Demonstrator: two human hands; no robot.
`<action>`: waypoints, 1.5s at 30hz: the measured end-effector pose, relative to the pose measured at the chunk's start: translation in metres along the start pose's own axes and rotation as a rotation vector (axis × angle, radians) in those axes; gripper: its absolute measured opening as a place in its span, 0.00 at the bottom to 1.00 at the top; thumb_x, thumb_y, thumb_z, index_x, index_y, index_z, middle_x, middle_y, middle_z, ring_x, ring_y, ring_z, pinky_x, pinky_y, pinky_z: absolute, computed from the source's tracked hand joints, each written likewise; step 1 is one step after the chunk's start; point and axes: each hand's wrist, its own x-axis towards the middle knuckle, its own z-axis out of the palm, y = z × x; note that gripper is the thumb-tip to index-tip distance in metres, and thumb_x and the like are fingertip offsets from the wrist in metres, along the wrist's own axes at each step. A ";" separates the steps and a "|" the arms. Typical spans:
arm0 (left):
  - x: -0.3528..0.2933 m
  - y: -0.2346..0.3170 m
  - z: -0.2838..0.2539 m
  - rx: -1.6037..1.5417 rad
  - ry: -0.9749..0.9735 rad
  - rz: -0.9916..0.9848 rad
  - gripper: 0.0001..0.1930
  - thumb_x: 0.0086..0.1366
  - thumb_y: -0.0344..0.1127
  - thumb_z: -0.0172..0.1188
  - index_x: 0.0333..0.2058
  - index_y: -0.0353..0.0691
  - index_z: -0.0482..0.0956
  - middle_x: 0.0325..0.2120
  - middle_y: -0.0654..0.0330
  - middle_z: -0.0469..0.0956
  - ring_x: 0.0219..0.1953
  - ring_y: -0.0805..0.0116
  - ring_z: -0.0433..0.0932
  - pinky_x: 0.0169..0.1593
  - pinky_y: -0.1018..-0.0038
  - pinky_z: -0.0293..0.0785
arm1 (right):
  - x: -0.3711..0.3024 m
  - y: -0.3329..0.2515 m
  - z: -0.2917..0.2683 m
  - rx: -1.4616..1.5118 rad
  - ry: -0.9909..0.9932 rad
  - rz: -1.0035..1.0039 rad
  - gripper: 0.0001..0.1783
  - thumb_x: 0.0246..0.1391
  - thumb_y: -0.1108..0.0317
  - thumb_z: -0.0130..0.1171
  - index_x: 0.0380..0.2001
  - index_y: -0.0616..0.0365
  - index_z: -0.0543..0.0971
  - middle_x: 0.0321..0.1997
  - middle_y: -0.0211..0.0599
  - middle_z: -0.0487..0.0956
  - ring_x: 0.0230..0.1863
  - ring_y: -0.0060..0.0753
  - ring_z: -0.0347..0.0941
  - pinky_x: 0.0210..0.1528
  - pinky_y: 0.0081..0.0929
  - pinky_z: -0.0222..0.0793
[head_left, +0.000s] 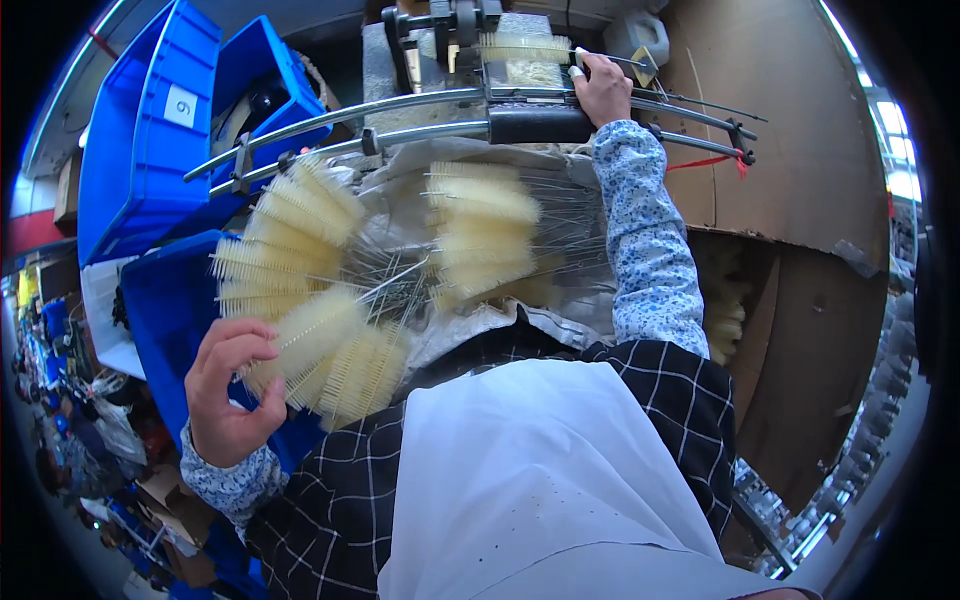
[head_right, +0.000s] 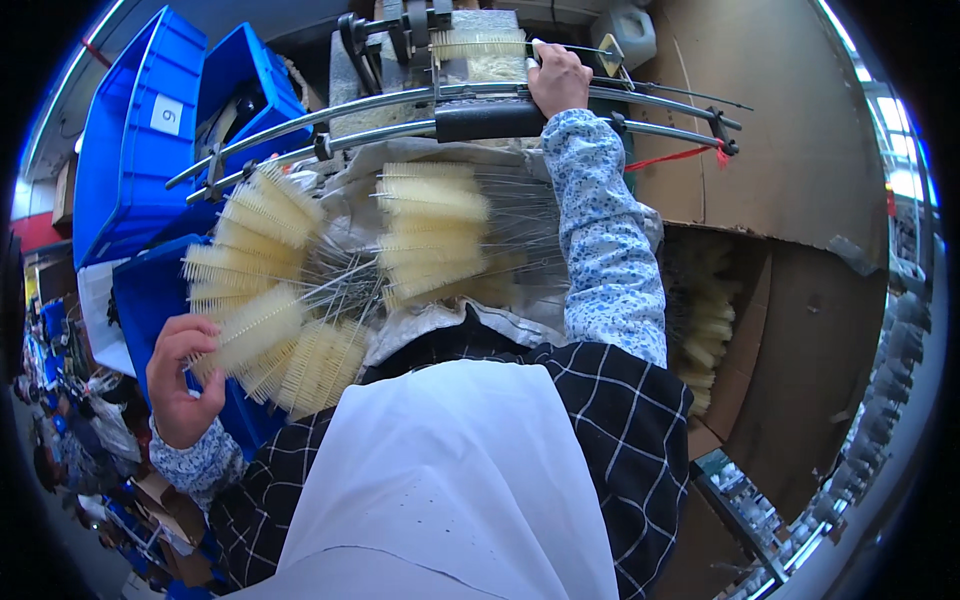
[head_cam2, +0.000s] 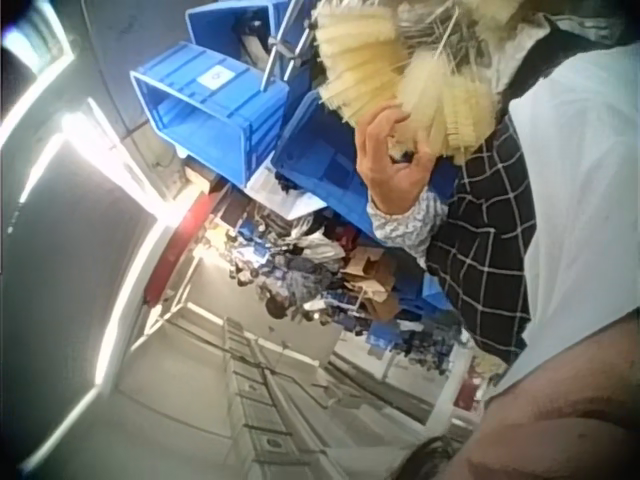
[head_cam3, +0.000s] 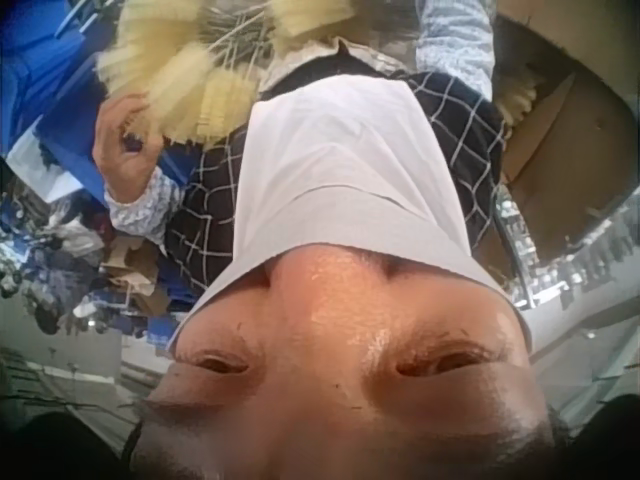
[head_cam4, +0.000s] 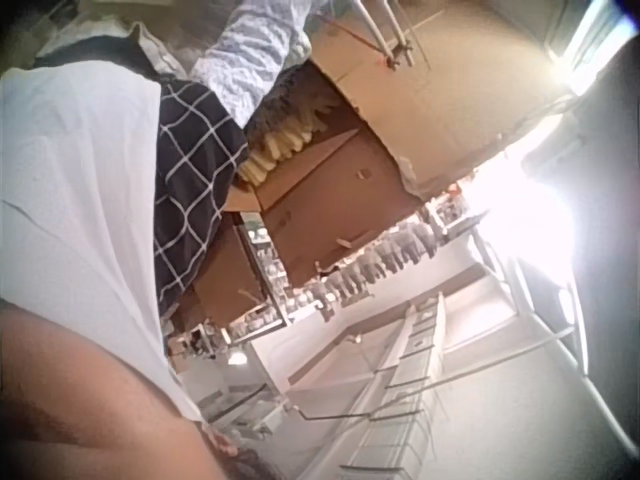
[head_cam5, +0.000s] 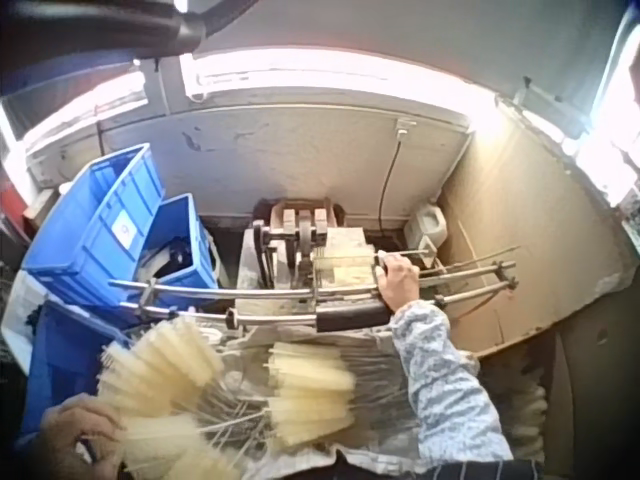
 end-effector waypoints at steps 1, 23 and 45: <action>0.000 0.003 -0.001 0.010 0.016 -0.004 0.16 0.39 0.23 0.56 0.31 0.37 0.70 0.33 0.51 0.71 0.34 0.59 0.72 0.39 0.71 0.68 | -0.001 -0.008 0.003 0.018 0.007 0.001 0.19 0.43 0.67 0.54 0.43 0.52 0.74 0.44 0.35 0.74 0.47 0.38 0.69 0.47 0.39 0.60; -0.002 0.007 -0.004 -0.020 0.077 0.004 0.15 0.39 0.24 0.55 0.31 0.37 0.69 0.33 0.51 0.71 0.34 0.62 0.71 0.39 0.72 0.67 | -0.006 -0.123 0.015 -0.009 -0.077 0.017 0.12 0.44 0.71 0.48 0.35 0.56 0.75 0.40 0.33 0.74 0.45 0.36 0.68 0.47 0.38 0.59; -0.004 0.003 -0.002 -0.276 0.343 -0.053 0.13 0.46 0.30 0.51 0.33 0.37 0.63 0.32 0.51 0.66 0.31 0.71 0.63 0.38 0.77 0.60 | 0.033 0.066 -0.020 -0.263 -0.276 -0.039 0.18 0.52 0.60 0.47 0.47 0.39 0.71 0.46 0.32 0.73 0.52 0.36 0.63 0.55 0.37 0.56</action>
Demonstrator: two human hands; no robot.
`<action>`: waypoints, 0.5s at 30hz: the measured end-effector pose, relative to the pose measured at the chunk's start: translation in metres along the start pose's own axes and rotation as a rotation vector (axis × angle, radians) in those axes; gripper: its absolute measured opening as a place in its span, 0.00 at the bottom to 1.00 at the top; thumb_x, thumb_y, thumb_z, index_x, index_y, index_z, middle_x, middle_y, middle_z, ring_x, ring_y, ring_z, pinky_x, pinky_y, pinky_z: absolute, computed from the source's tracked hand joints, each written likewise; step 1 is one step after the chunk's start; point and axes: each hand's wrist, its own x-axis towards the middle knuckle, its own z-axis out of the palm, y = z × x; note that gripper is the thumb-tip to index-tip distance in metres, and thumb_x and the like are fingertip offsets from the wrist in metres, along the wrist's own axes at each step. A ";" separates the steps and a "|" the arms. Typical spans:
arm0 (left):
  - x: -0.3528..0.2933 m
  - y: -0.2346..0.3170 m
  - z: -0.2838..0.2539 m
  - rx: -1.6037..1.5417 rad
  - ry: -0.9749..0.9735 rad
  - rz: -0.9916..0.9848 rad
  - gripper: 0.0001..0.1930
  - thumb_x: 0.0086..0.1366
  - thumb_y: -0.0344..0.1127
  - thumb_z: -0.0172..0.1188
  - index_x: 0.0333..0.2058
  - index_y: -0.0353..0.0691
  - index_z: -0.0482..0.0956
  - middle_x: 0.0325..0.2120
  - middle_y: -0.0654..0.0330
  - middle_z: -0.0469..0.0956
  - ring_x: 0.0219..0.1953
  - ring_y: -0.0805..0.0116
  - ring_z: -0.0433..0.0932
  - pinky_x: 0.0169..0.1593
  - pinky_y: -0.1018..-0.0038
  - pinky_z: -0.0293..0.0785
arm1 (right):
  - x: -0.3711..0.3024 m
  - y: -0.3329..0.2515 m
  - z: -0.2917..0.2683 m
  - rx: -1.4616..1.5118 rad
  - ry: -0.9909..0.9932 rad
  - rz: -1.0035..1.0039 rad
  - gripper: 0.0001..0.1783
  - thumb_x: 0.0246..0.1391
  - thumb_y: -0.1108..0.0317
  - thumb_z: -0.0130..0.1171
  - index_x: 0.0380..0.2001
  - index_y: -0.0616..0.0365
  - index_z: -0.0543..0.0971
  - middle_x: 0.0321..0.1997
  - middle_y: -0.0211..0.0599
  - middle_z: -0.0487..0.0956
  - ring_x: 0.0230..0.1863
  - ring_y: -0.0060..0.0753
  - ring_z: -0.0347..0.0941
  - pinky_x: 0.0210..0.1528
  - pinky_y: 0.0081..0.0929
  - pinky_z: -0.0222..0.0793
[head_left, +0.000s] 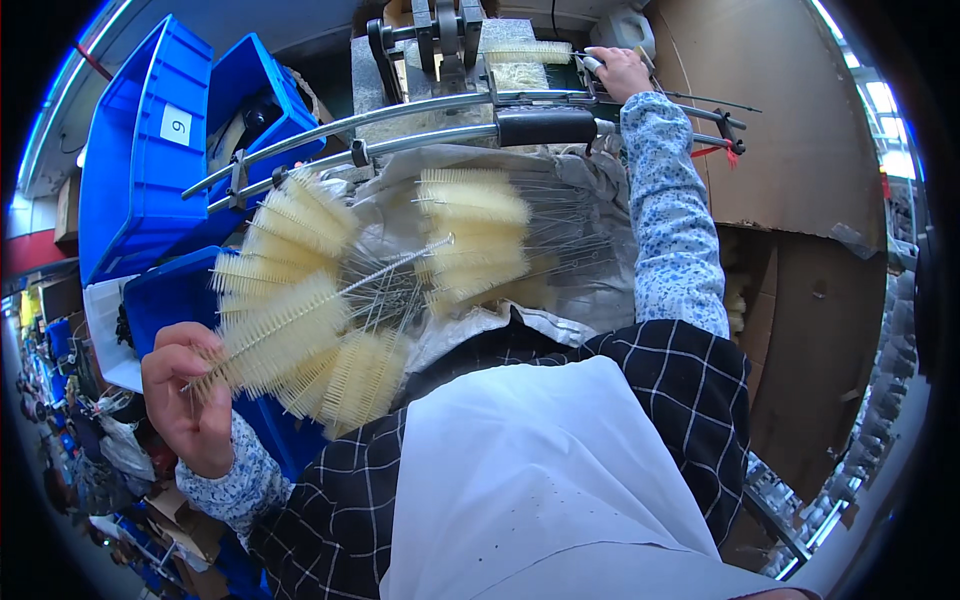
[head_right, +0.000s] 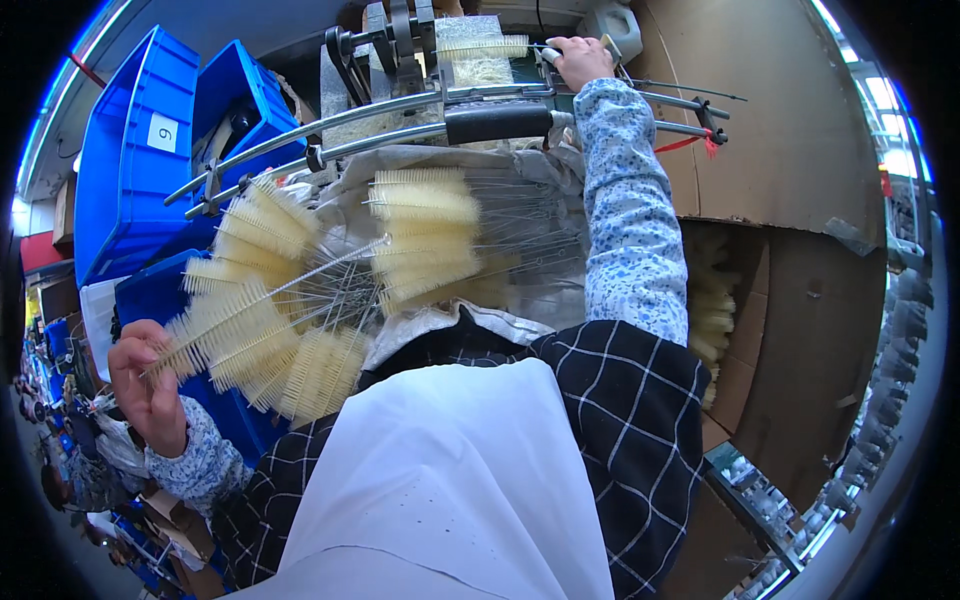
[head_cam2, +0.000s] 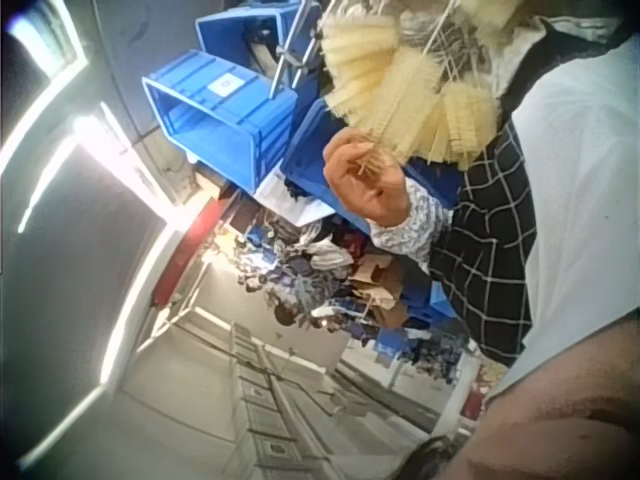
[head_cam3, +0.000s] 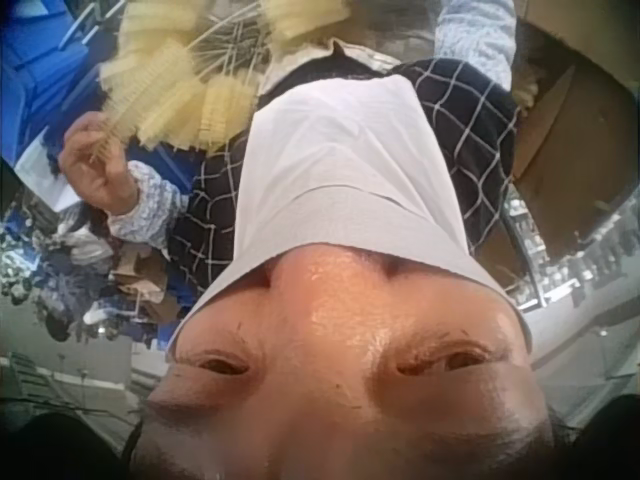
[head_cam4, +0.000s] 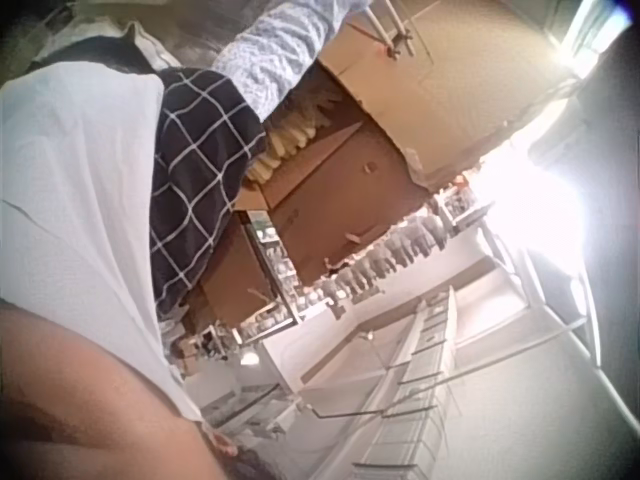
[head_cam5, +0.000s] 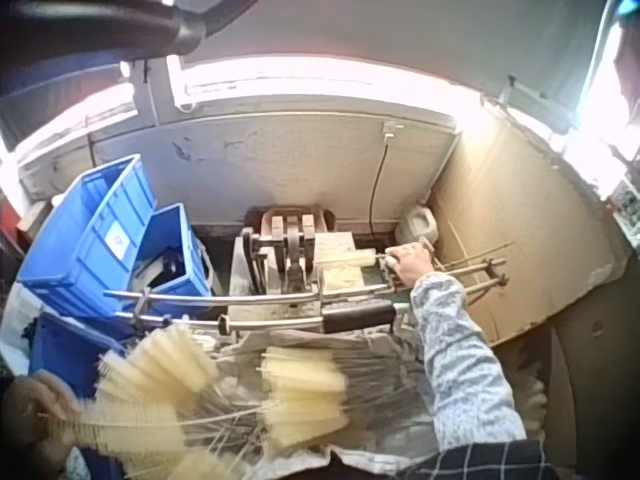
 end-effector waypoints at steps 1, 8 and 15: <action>0.001 0.000 0.001 -0.007 -0.005 -0.010 0.13 0.45 0.30 0.51 0.33 0.37 0.63 0.32 0.51 0.66 0.31 0.71 0.63 0.38 0.77 0.60 | 0.001 0.004 0.002 0.011 0.011 -0.021 0.18 0.52 0.60 0.47 0.47 0.39 0.71 0.46 0.32 0.73 0.52 0.37 0.64 0.55 0.37 0.56; 0.001 -0.007 0.004 -0.029 -0.005 -0.082 0.13 0.45 0.31 0.51 0.32 0.38 0.63 0.32 0.52 0.65 0.32 0.71 0.63 0.38 0.77 0.59 | -0.007 0.013 -0.001 0.117 0.083 -0.086 0.14 0.51 0.65 0.49 0.43 0.40 0.74 0.39 0.34 0.75 0.46 0.38 0.67 0.51 0.34 0.61; -0.006 -0.007 -0.010 -0.139 0.149 -0.091 0.15 0.44 0.34 0.51 0.32 0.38 0.62 0.30 0.53 0.63 0.31 0.71 0.61 0.39 0.76 0.59 | -0.032 0.049 -0.020 0.258 0.122 -0.173 0.11 0.51 0.69 0.49 0.38 0.47 0.76 0.34 0.35 0.77 0.39 0.38 0.69 0.43 0.32 0.66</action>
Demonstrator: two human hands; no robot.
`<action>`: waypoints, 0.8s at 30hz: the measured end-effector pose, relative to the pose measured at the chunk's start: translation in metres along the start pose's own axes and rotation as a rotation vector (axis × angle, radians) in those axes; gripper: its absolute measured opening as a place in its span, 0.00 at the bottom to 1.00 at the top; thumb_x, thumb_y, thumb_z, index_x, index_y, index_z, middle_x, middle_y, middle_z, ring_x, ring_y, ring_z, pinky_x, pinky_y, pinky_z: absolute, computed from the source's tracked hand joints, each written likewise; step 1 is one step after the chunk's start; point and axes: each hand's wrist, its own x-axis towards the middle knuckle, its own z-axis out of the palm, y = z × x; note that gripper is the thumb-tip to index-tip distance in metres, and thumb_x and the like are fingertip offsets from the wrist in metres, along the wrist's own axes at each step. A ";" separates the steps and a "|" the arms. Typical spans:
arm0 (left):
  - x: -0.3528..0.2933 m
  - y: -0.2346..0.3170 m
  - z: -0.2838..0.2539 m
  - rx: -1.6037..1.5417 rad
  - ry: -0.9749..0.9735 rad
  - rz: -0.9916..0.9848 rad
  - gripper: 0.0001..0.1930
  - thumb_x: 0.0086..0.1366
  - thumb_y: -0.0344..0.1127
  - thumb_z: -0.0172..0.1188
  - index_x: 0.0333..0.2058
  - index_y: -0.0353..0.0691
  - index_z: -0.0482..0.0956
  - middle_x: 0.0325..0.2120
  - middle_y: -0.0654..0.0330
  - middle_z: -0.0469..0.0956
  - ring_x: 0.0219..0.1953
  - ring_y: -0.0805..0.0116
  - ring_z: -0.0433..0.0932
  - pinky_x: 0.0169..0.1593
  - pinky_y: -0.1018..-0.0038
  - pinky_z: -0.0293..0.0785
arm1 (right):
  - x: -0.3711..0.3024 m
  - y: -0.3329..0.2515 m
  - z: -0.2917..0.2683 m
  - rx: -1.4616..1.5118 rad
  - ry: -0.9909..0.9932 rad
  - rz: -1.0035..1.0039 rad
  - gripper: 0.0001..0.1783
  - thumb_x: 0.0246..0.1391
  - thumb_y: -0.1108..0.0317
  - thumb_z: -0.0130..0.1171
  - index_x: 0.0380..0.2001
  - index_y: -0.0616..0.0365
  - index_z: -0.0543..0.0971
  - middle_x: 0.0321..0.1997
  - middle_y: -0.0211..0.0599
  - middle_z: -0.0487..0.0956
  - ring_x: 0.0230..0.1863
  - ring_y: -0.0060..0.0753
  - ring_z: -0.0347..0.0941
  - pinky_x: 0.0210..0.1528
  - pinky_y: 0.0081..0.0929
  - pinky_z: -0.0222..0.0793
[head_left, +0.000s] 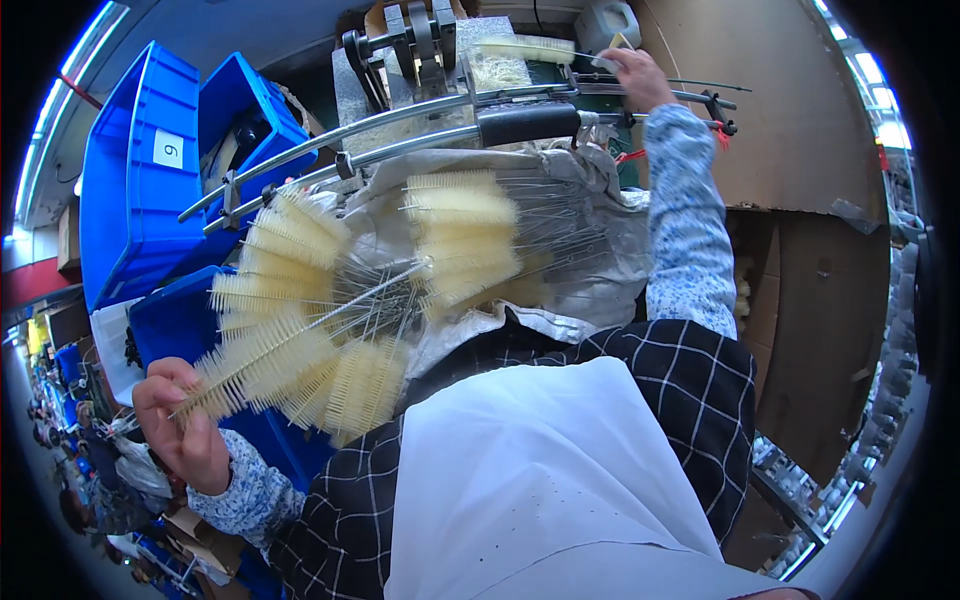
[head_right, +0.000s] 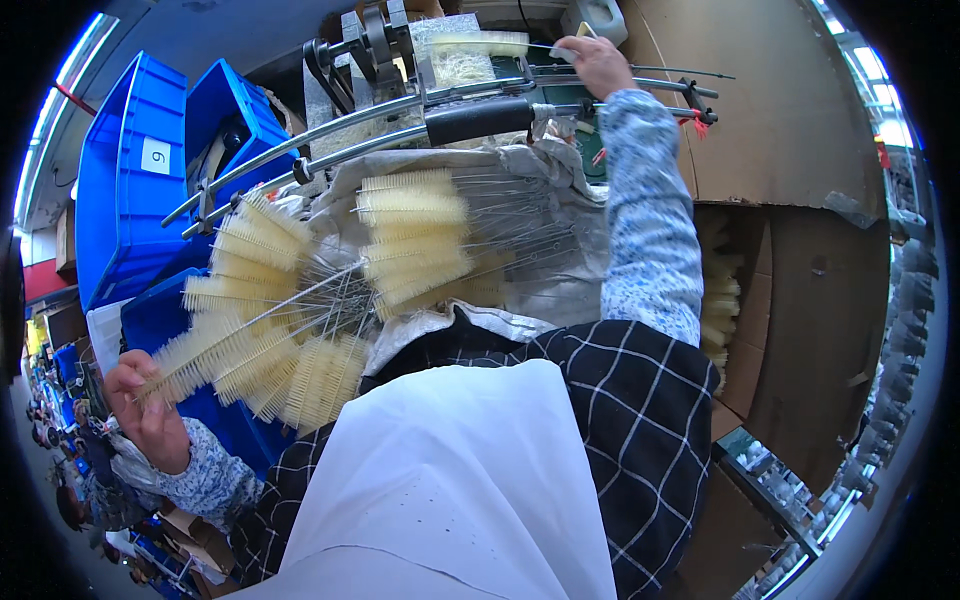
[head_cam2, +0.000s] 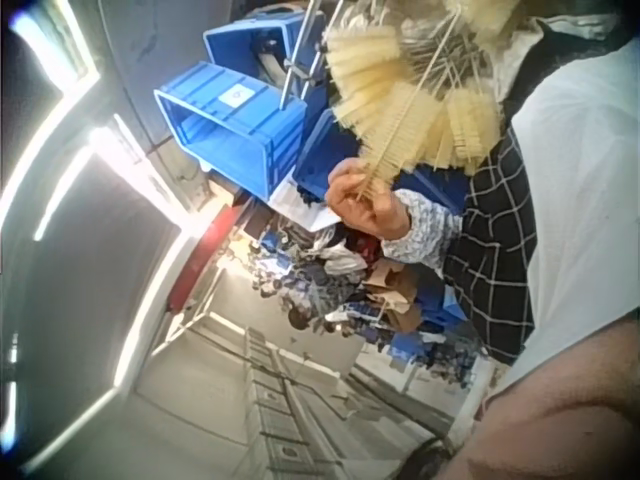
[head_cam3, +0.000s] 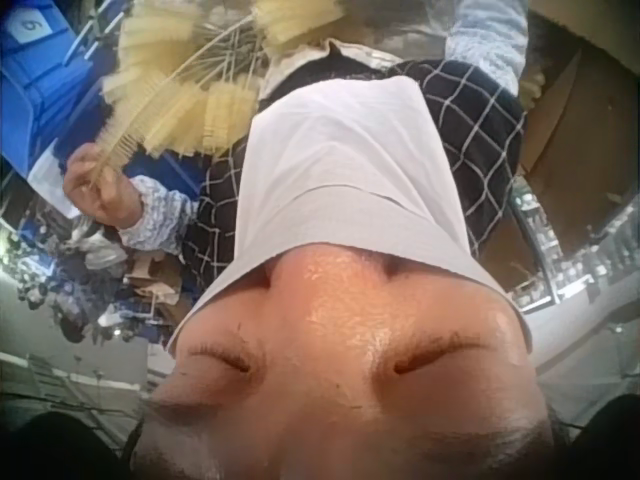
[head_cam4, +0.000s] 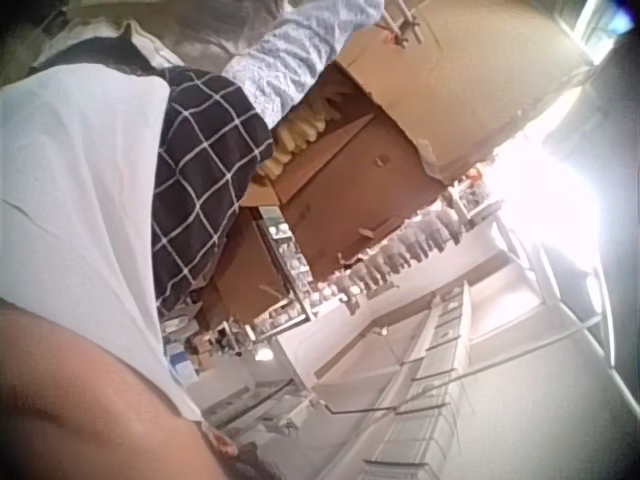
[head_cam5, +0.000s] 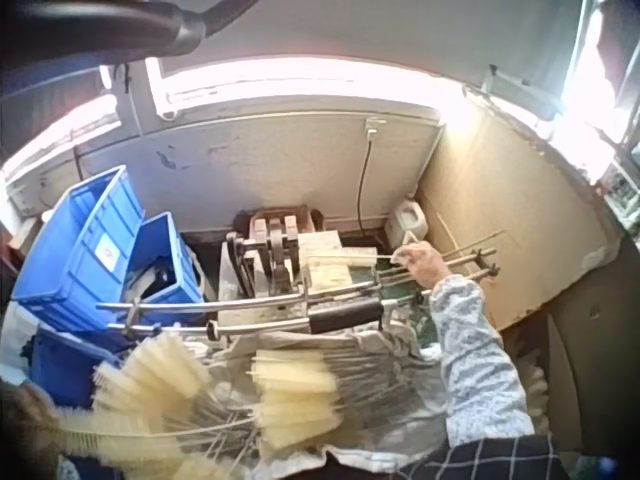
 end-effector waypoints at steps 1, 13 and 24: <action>0.000 0.000 -0.002 -0.014 -0.009 -0.028 0.16 0.43 0.35 0.52 0.32 0.38 0.62 0.29 0.53 0.64 0.30 0.71 0.61 0.38 0.77 0.59 | -0.008 -0.004 -0.013 0.193 -0.082 0.097 0.11 0.52 0.68 0.50 0.39 0.50 0.76 0.34 0.36 0.77 0.40 0.38 0.69 0.43 0.31 0.66; 0.013 -0.008 0.090 -0.084 -0.628 0.061 0.16 0.48 0.20 0.55 0.36 0.37 0.64 0.35 0.52 0.67 0.35 0.66 0.70 0.42 0.72 0.67 | -0.073 -0.254 -0.095 1.107 -1.022 -0.300 0.25 0.50 0.65 0.55 0.52 0.57 0.64 0.46 0.38 0.70 0.49 0.32 0.65 0.53 0.32 0.61; -0.035 -0.028 0.039 0.780 -1.175 -0.516 0.37 0.49 0.38 0.62 0.54 0.38 0.51 0.45 0.43 0.61 0.40 0.45 0.71 0.43 0.65 0.71 | 0.000 -0.146 0.013 -0.177 0.242 -0.087 0.16 0.47 0.73 0.50 0.37 0.38 0.75 0.27 0.28 0.74 0.30 0.32 0.69 0.34 0.31 0.65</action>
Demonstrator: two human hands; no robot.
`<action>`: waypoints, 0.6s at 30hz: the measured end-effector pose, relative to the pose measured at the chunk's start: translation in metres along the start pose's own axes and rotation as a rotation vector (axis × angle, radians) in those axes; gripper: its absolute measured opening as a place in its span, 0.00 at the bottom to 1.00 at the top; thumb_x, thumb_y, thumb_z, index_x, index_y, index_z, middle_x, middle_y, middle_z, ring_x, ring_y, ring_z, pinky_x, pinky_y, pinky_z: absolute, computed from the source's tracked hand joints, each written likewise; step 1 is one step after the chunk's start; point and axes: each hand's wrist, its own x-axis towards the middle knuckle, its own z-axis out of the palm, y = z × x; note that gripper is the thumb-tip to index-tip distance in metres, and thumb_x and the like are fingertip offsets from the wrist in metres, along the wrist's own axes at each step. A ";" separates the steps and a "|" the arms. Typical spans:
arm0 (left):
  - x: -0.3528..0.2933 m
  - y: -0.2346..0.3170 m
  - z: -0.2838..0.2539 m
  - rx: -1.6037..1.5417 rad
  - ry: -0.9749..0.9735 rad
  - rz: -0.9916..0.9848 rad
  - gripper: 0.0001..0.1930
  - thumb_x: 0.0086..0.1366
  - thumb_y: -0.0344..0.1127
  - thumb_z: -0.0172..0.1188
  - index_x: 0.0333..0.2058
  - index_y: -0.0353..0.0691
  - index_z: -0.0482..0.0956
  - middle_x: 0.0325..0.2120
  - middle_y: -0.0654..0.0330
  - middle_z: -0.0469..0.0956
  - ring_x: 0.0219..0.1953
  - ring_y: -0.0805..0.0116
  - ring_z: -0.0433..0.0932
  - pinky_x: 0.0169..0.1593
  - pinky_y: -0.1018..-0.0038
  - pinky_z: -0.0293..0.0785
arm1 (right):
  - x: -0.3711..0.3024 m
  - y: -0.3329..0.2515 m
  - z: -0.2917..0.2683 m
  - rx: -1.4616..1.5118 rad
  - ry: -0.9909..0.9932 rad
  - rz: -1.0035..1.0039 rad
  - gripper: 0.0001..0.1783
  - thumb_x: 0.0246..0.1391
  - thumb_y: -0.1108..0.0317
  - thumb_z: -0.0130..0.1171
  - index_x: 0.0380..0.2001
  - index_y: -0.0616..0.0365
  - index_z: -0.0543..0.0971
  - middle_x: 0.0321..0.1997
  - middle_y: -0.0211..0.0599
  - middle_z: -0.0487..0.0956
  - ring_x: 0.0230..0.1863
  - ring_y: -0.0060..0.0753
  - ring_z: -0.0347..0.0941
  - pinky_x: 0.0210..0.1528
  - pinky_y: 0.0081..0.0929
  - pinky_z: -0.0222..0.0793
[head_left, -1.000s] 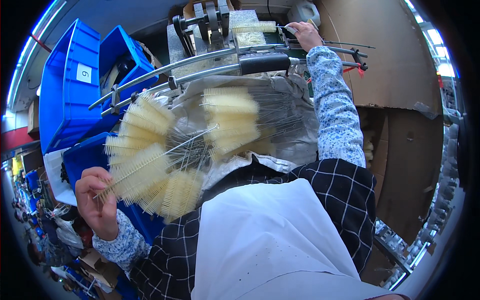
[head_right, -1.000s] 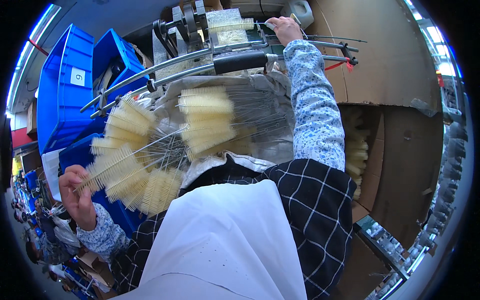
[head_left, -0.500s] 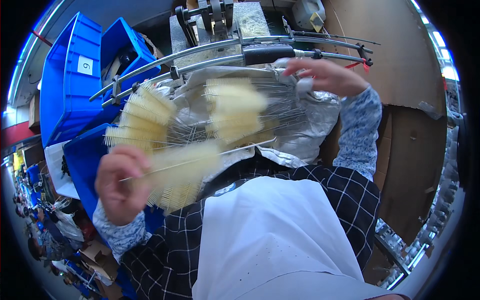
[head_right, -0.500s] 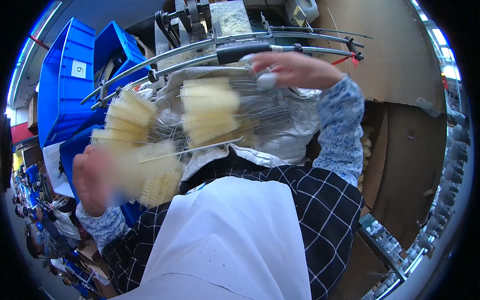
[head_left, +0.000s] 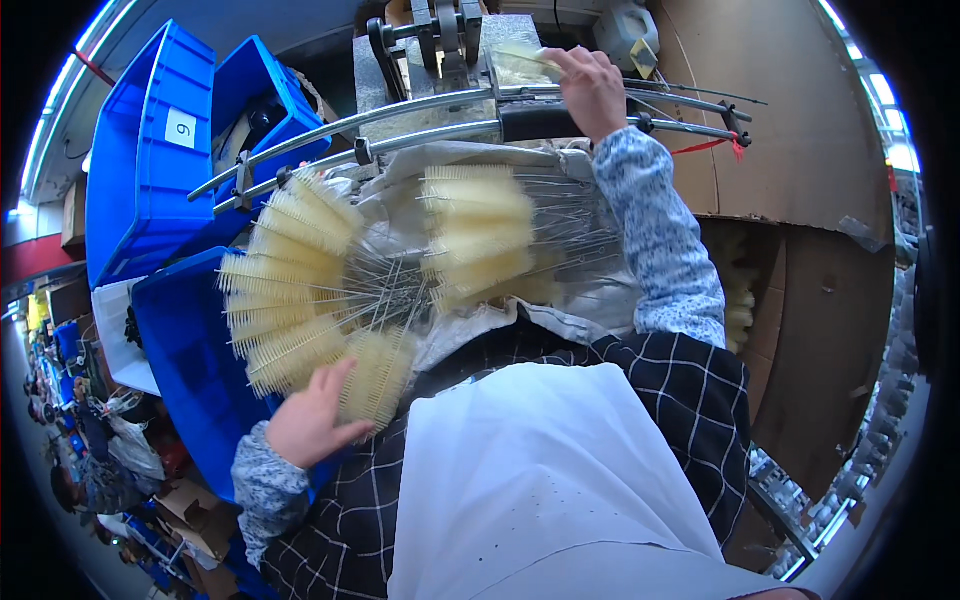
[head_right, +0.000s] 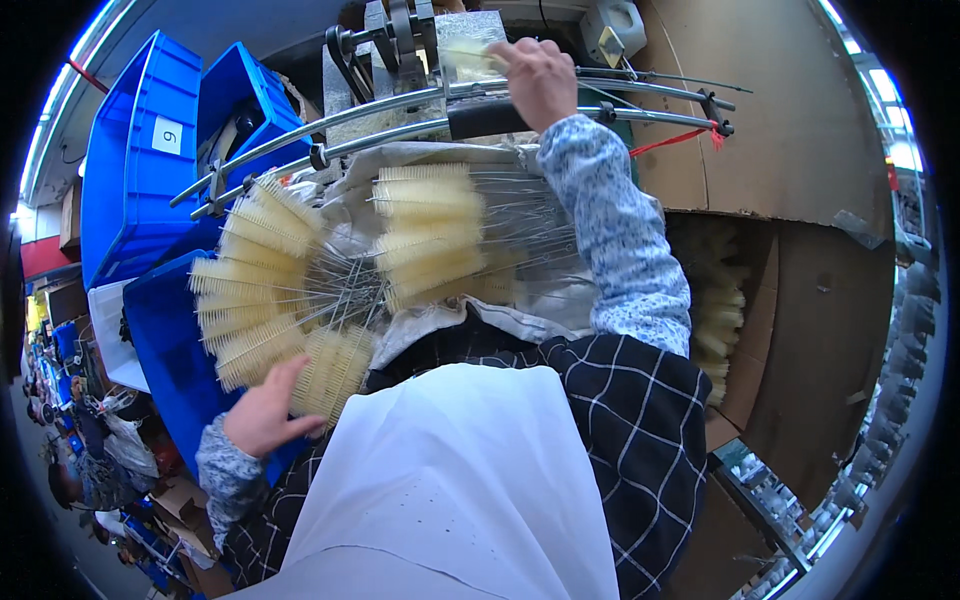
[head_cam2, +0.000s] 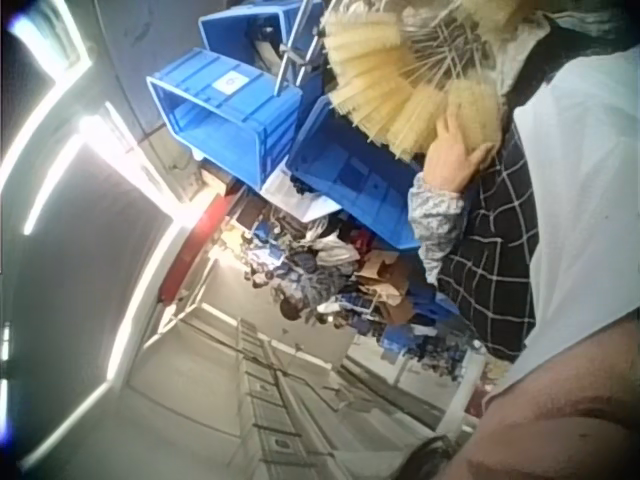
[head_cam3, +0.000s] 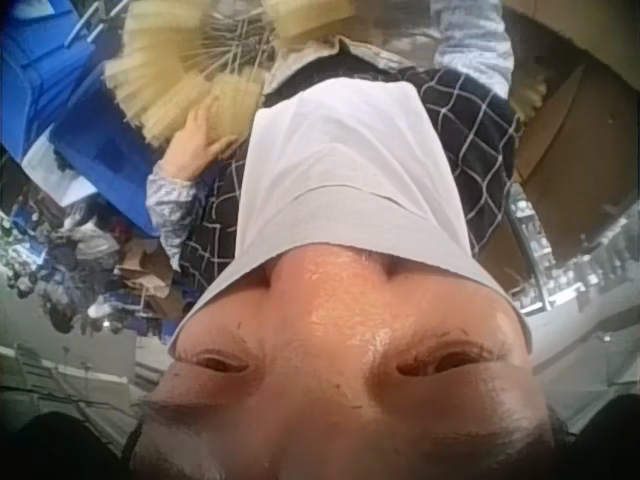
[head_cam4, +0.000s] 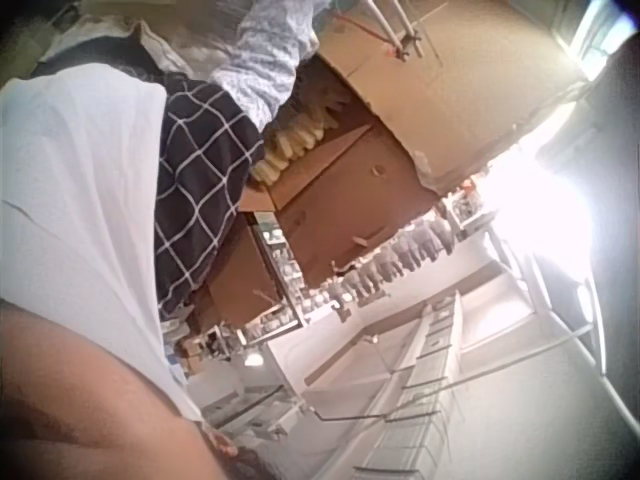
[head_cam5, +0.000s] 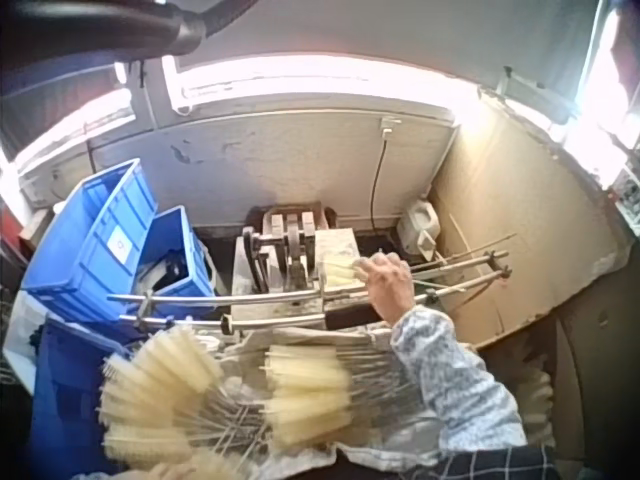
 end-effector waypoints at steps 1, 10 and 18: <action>0.000 -0.003 0.012 -0.018 0.031 0.046 0.37 0.48 0.38 0.62 0.54 0.39 0.52 0.46 0.43 0.61 0.39 0.45 0.72 0.41 0.64 0.71 | 0.002 0.006 0.011 -0.049 -0.077 0.057 0.16 0.47 0.70 0.51 0.39 0.37 0.75 0.31 0.28 0.74 0.34 0.32 0.68 0.38 0.32 0.64; 0.009 -0.008 0.049 -0.138 0.158 0.066 0.30 0.48 0.31 0.57 0.51 0.46 0.58 0.44 0.42 0.60 0.36 0.44 0.72 0.41 0.64 0.72 | 0.014 0.002 0.036 -0.046 -0.145 0.081 0.20 0.44 0.71 0.52 0.42 0.37 0.73 0.33 0.25 0.72 0.38 0.33 0.67 0.41 0.33 0.62; 0.000 -0.003 0.024 -0.201 0.379 0.099 0.19 0.47 0.29 0.56 0.41 0.47 0.71 0.41 0.46 0.66 0.31 0.50 0.74 0.37 0.66 0.72 | 0.023 0.000 0.037 -0.051 -0.236 0.074 0.18 0.52 0.68 0.48 0.45 0.33 0.73 0.40 0.27 0.73 0.44 0.31 0.65 0.48 0.32 0.57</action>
